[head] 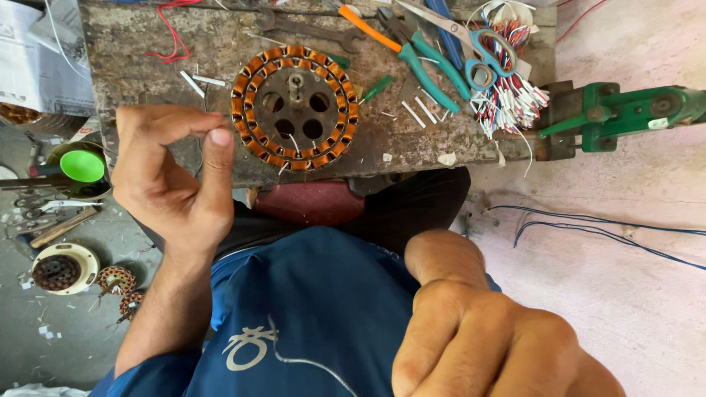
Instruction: The person winds copper wire into the slots of a motor stator, twists wire ends together, and trims excess wire with scissors. The person repeats this process for multiple slots around the stator.
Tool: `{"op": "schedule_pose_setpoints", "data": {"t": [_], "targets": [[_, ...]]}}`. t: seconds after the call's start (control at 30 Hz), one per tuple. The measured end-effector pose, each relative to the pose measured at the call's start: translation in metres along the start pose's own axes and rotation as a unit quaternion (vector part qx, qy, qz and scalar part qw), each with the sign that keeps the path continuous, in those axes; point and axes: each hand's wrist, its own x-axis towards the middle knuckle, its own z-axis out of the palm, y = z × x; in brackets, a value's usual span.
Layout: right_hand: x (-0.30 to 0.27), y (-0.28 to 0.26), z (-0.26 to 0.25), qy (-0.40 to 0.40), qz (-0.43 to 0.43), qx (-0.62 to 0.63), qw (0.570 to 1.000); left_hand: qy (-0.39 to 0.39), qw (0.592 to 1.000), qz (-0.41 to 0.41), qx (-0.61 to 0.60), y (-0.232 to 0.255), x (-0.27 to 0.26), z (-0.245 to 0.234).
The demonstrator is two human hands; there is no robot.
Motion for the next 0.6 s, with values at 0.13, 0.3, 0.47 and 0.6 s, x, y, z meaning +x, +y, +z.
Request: {"op": "schedule_pose_setpoints", "data": {"t": [0.13, 0.3, 0.47, 0.6], "targets": [[-0.008, 0.007, -0.02, 0.045, 0.038, -0.084, 0.995, -0.005, 1.0, -0.004, 0.007, 0.0, -0.001, 0.0], [0.002, 0.012, -0.016, 0.011, 0.003, -0.056, 0.998, -0.005, 1.0, 0.009, 0.02, 0.002, 0.001, 0.001], [0.022, 0.006, 0.003, -0.025, -0.035, -0.059, 0.997, 0.002, 0.999, 0.039, 0.036, 0.005, 0.005, 0.002], [0.038, 0.0, 0.013, -0.07, -0.065, -0.104, 0.99, 0.003, 0.998, 0.051, 0.027, 0.011, 0.009, 0.003]]}}
